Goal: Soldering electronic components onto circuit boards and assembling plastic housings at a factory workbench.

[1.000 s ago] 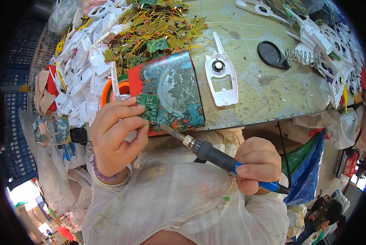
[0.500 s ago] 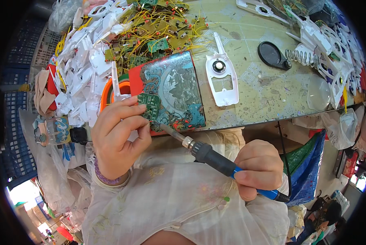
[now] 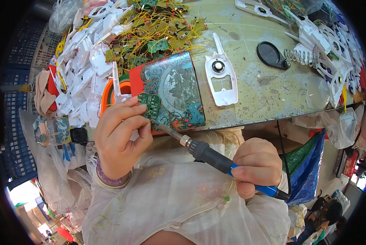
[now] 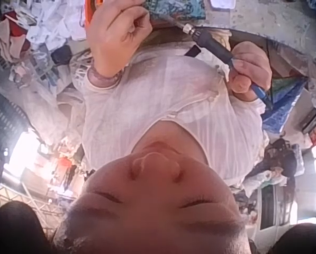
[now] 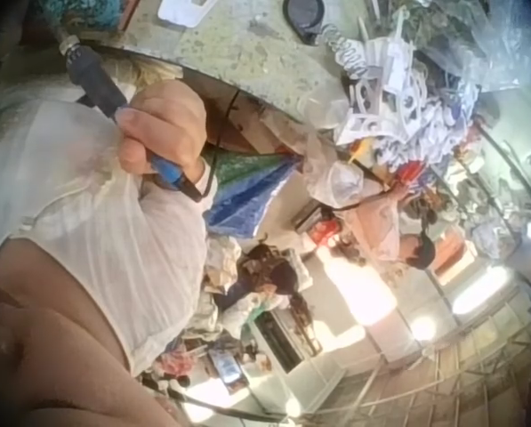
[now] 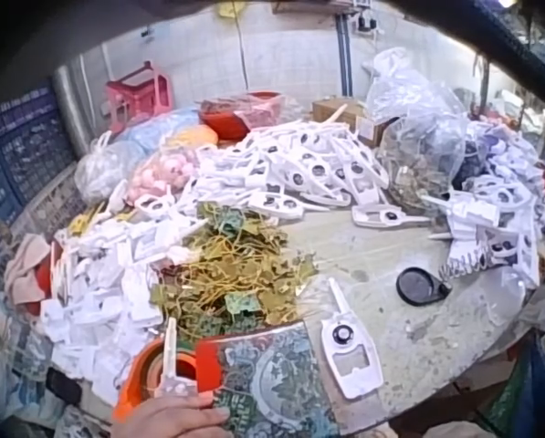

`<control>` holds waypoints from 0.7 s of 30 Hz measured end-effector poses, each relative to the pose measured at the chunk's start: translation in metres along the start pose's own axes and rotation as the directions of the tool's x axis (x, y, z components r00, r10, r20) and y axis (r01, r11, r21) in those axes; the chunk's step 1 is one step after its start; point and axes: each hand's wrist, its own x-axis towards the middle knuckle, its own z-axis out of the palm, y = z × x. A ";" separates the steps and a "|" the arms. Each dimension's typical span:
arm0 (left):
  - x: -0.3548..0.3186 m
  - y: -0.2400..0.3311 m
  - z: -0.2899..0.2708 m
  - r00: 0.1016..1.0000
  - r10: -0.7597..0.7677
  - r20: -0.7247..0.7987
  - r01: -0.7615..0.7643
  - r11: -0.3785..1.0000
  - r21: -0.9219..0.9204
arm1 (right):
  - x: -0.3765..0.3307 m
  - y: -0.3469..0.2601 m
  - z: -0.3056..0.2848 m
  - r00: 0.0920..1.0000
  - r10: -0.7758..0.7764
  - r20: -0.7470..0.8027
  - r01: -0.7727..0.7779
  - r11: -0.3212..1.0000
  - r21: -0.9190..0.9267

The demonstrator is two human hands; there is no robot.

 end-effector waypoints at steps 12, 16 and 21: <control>0.000 0.001 0.000 1.000 -0.016 0.005 0.016 1.000 -0.011 | 0.004 -0.001 -0.001 1.000 0.007 0.007 -0.007 1.000 -0.004; 0.001 0.002 -0.001 1.000 -0.014 0.026 0.014 1.000 0.000 | 0.001 0.000 -0.002 1.000 -0.006 0.009 0.007 1.000 -0.011; 0.003 0.002 -0.002 0.999 -0.016 0.031 0.016 1.000 0.001 | 0.000 -0.001 -0.003 1.000 -0.007 0.000 0.007 1.000 -0.012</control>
